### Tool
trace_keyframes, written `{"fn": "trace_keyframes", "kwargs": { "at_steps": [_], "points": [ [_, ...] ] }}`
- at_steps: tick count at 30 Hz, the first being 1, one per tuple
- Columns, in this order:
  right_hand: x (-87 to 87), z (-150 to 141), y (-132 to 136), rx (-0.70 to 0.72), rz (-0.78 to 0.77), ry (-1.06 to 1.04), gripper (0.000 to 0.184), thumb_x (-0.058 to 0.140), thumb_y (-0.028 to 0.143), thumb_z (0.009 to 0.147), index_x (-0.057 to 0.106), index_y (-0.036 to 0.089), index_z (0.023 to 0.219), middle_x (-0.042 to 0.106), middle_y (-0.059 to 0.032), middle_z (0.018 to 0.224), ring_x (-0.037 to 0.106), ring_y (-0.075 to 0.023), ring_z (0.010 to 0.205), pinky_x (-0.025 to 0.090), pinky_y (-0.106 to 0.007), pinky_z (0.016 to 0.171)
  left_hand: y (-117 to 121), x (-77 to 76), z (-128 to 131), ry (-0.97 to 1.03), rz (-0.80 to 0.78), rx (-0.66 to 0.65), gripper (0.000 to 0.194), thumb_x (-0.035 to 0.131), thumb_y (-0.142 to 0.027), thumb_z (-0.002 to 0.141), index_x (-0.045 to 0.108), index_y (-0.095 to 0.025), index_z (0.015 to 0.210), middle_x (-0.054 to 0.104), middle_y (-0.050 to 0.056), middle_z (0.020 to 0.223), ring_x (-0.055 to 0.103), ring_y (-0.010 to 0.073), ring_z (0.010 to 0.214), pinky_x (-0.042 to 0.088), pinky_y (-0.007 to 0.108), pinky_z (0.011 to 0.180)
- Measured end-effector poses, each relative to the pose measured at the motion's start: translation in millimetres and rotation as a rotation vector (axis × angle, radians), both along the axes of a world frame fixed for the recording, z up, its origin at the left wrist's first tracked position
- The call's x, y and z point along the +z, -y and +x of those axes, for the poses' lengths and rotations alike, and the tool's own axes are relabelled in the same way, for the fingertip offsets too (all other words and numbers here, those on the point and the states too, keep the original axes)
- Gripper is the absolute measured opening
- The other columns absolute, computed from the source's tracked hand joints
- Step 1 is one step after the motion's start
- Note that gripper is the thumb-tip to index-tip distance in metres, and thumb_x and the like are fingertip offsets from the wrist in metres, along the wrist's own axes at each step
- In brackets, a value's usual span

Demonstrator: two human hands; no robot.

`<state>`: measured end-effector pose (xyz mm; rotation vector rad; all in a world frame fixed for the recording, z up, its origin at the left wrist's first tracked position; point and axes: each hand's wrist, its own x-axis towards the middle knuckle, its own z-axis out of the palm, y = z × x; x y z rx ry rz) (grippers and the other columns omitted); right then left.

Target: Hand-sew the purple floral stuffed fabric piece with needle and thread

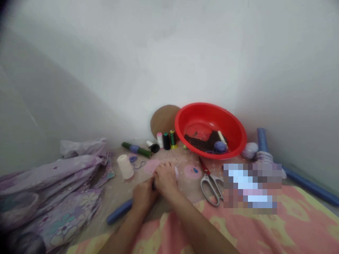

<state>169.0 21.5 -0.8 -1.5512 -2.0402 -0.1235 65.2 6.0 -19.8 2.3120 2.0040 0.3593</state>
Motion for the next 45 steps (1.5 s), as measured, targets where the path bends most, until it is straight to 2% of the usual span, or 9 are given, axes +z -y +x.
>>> {"fn": "trace_keyframes", "kwargs": {
  "at_steps": [3,11,13,19,23,26,30,38,45],
  "points": [
    [0.1,2,-2,-0.037,0.017,-0.113,0.017,0.045,0.028,0.077,0.059,0.02,0.071,0.058,-0.0013,0.078,0.042,-0.0148,0.078,0.023,-0.03,0.077,-1,-1.8,0,0.015,0.019,-0.031,0.036,0.038,-0.045,0.074,0.053,-0.023,0.099,0.062,0.006,0.088,0.056,0.0175,0.079,0.036,0.026,0.065],
    [7.3,10,-3,0.121,-0.049,0.096,0.011,0.05,0.02,0.07,0.059,0.017,0.066,0.058,-0.0054,0.077,0.044,-0.0172,0.081,0.026,-0.032,0.077,0,0.8,-1,0.022,0.01,-0.046,0.033,0.036,-0.045,0.075,0.054,-0.025,0.095,0.063,0.004,0.087,0.057,0.0173,0.078,0.034,0.025,0.063],
    [5.0,10,-6,0.114,-0.033,-0.103,0.013,0.047,0.02,0.071,0.056,0.016,0.063,0.057,-0.0044,0.073,0.045,-0.0156,0.077,0.029,-0.03,0.075,1,1.7,-1,0.019,0.002,-0.039,0.035,0.036,-0.047,0.074,0.053,-0.025,0.095,0.062,0.004,0.087,0.056,0.0176,0.079,0.034,0.025,0.063],
    [6.6,16,-12,0.154,-0.081,-1.224,0.02,0.039,0.034,0.075,0.045,0.018,0.066,0.045,0.0051,0.051,0.039,-0.0078,0.041,0.029,-0.02,0.041,1,5.4,1,0.017,-0.044,-0.017,0.037,0.039,-0.049,0.072,0.054,-0.025,0.096,0.062,0.003,0.09,0.055,0.0167,0.082,0.033,0.024,0.065],
    [19.3,38,-10,0.144,0.07,-1.567,0.02,0.046,0.039,0.071,0.04,0.019,0.068,0.046,0.0074,0.049,0.043,-0.0074,0.04,0.035,-0.02,0.044,-1,4.9,0,0.0,-0.041,-0.002,0.039,0.039,-0.051,0.071,0.055,-0.026,0.096,0.062,0.004,0.087,0.055,0.0173,0.08,0.033,0.025,0.063],
    [28.9,65,-7,-0.01,0.452,-1.479,0.018,0.048,0.036,0.071,0.045,0.019,0.075,0.049,0.006,0.055,0.05,-0.0085,0.054,0.04,-0.023,0.06,-3,2.5,-2,-0.003,-0.024,-0.012,0.039,0.041,-0.051,0.07,0.054,-0.026,0.097,0.062,0.004,0.086,0.055,0.0177,0.079,0.034,0.024,0.063],
    [29.4,90,-3,-0.174,0.578,-1.219,0.019,0.046,0.036,0.073,0.05,0.017,0.079,0.054,0.0009,0.066,0.053,-0.0113,0.066,0.04,-0.026,0.067,-5,0.5,-3,-0.005,-0.024,-0.023,0.04,0.04,-0.051,0.071,0.053,-0.027,0.099,0.062,0.003,0.088,0.055,0.0179,0.08,0.034,0.025,0.064],
    [5.7,52,1,0.2,-0.03,-0.794,0.017,0.042,0.031,0.075,0.055,0.02,0.073,0.055,0.0021,0.057,0.048,-0.0107,0.051,0.037,-0.022,0.05,-1,7.5,-1,-0.002,-0.058,-0.006,0.041,0.038,-0.051,0.072,0.054,-0.024,0.099,0.062,0.004,0.09,0.055,0.017,0.082,0.033,0.023,0.065],
    [11.0,33,18,0.077,-0.151,-0.252,0.02,0.042,0.024,0.074,0.058,0.02,0.085,0.061,-0.0021,0.077,0.053,-0.0134,0.071,0.035,-0.022,0.061,-2,6.1,-3,0.009,-0.039,-0.016,0.04,0.038,-0.051,0.072,0.054,-0.025,0.098,0.062,0.004,0.091,0.055,0.0168,0.081,0.033,0.023,0.064]
  ]
}}
